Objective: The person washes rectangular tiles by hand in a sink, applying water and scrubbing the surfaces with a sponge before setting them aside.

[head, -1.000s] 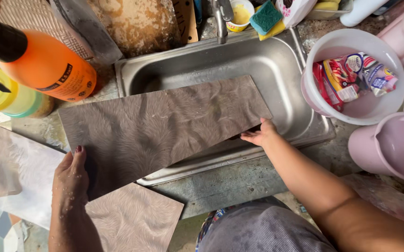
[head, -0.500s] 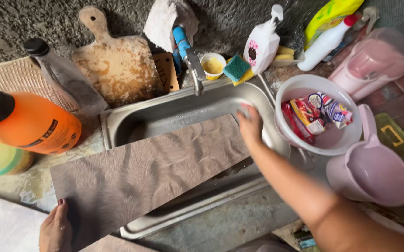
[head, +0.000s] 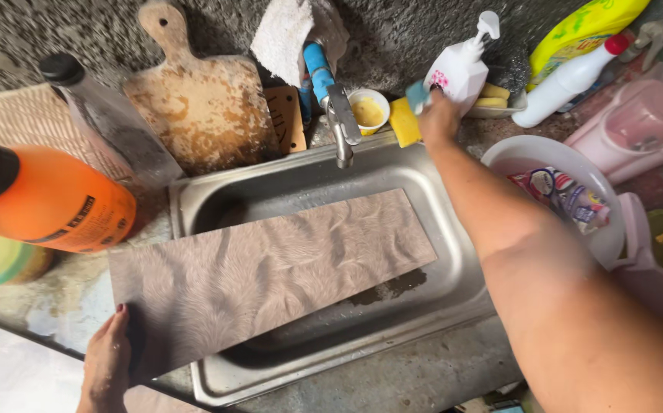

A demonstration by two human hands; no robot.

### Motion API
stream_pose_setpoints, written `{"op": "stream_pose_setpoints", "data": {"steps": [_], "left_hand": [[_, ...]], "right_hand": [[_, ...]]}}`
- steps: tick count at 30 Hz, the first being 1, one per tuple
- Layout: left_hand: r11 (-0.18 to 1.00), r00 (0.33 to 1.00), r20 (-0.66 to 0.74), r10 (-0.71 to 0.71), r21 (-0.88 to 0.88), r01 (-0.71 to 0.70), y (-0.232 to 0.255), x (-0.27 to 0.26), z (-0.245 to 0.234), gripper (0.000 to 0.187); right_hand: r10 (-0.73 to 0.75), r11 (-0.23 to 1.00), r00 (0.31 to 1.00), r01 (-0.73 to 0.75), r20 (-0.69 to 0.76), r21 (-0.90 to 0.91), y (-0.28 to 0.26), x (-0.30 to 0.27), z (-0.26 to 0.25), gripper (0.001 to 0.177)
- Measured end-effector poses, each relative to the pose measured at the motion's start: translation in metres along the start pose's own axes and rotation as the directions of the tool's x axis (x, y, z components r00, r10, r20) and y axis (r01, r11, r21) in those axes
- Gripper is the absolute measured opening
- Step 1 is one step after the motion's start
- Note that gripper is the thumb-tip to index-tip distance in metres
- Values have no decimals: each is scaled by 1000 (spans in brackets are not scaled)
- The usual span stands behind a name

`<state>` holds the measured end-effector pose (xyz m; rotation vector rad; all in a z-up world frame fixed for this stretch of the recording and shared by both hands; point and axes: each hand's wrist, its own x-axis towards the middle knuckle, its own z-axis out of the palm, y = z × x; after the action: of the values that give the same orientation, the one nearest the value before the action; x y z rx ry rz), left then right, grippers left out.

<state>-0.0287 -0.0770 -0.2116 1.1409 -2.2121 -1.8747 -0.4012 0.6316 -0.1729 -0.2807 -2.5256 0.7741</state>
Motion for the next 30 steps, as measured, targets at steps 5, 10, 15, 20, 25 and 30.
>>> {"op": "stream_pose_setpoints", "data": {"steps": [5,10,15,20,25,30], "left_hand": [[997,1000,9,-12,-81,13,-1,8,12,53],[995,998,60,21,-100,-15,-17,29,12,52],[990,998,54,-11,-140,19,-16,34,30,46],[994,998,54,-15,-108,20,-16,32,33,44],[988,996,77,-36,-146,47,-14,35,36,43],[994,995,6,96,-44,-95,-15,41,39,45]], "right_hand": [[144,617,930,-351,338,704,-52,11,-31,23],[-330,932,944,325,11,160,-90,5,-3,30],[-579,756,815,525,-27,-391,-102,1,38,25],[-610,792,750,585,-256,-172,-72,-6,30,22],[-90,689,889,-270,449,673,-56,-120,47,46],[-222,909,925,82,308,409,-56,-107,18,36]]}}
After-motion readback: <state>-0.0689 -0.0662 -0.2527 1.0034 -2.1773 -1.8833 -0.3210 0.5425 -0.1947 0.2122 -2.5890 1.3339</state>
